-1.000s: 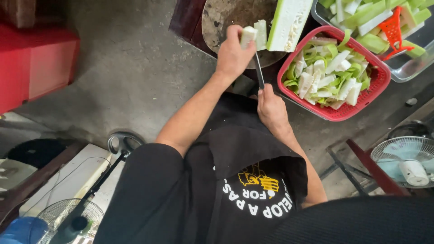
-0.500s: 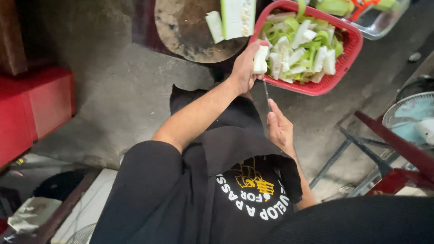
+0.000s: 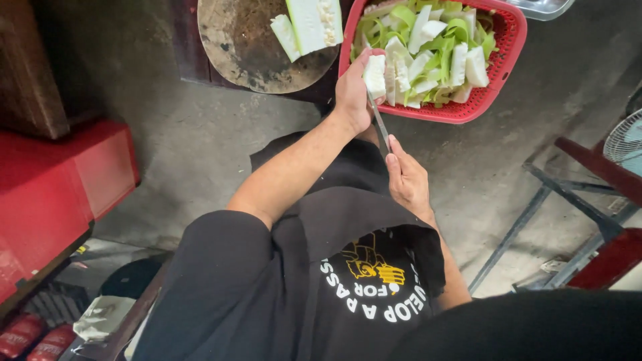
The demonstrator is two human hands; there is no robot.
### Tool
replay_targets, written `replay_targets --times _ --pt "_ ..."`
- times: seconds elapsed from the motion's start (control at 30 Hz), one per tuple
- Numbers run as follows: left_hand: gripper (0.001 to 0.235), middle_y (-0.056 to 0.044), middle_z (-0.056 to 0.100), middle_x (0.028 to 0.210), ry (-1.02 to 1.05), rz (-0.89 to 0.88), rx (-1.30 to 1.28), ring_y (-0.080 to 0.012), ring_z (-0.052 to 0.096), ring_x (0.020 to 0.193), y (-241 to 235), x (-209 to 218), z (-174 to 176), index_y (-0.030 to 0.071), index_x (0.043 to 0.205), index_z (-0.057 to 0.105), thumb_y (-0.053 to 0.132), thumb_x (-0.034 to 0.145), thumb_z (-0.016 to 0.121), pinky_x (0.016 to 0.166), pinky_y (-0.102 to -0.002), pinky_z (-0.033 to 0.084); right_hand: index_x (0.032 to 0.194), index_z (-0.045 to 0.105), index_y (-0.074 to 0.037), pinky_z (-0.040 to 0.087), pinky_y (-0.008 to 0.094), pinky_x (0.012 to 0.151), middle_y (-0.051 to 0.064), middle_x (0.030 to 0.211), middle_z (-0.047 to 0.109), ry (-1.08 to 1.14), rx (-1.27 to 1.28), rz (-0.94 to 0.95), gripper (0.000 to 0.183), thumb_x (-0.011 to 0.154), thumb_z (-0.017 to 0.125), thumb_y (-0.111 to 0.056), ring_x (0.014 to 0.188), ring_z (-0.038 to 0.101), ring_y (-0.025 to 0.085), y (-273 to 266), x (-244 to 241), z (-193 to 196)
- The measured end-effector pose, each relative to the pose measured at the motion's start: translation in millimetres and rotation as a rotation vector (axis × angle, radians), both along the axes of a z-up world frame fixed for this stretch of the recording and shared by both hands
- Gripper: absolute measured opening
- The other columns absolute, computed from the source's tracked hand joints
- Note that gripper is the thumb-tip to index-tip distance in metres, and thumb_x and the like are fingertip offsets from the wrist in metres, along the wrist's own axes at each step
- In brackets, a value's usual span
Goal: The person peels a large green vegetable using a red peeler and places the peels into a red basket. They then use a knife to slice the vegetable into smaller pieces on a wooden cutting board, transferring the cut pieces into the same basket.
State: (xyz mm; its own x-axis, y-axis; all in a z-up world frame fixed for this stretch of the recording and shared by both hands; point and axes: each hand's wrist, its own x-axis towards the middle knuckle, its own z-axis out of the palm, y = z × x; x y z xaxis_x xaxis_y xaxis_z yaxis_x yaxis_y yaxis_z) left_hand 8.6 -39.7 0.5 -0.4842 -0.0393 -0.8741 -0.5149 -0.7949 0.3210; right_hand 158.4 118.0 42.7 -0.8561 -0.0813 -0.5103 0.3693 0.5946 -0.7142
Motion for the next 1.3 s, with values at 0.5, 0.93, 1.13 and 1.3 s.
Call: replay_targets --times 0.5,0.93,1.13,1.3 --pt "0.036 -0.015 0.069 0.089 0.11 0.083 0.216 -0.0259 0.066 0.077 6 18 -18 0.0 0.114 0.067 0.032 0.11 0.051 0.069 -0.038 0.057 0.154 0.055 -0.017 0.049 0.04 0.093 0.006 0.119 0.076 0.025 0.173 0.059 0.053 0.112 0.037 -0.044 0.107 0.068 0.029 -8 -42 -9" --pt "0.045 -0.016 0.064 0.113 0.092 -0.091 -0.065 -0.0213 0.063 0.077 -11 -47 48 -0.006 0.137 0.06 0.016 0.099 0.061 0.06 -0.031 0.054 0.132 0.063 -0.014 0.039 0.027 0.038 0.003 0.064 0.053 -0.371 -0.471 -0.62 0.036 0.109 0.047 -0.037 0.044 0.047 0.011 -5 -51 -2" --pt "0.079 -0.01 0.021 0.178 0.647 -0.317 -0.091 -0.0251 0.019 0.168 -30 -86 45 0.009 0.169 0.022 0.018 0.102 0.063 0.136 -0.04 0.023 0.135 0.065 -0.011 0.034 0.028 0.036 0.004 0.061 0.051 -0.36 -0.451 -0.716 0.04 0.109 0.044 -0.034 0.04 0.043 0.014 -31 -46 12" --pt "0.029 -0.008 0.07 0.134 0.639 -0.604 -1.043 -0.0226 0.066 0.126 -130 -64 69 0.009 0.125 0.07 0.015 0.099 0.059 0.107 -0.039 0.057 0.139 0.063 -0.015 0.039 0.024 0.04 0.003 0.066 0.054 -0.396 -0.488 -0.575 0.04 0.111 0.045 -0.038 0.045 0.049 0.01 -30 -36 8"
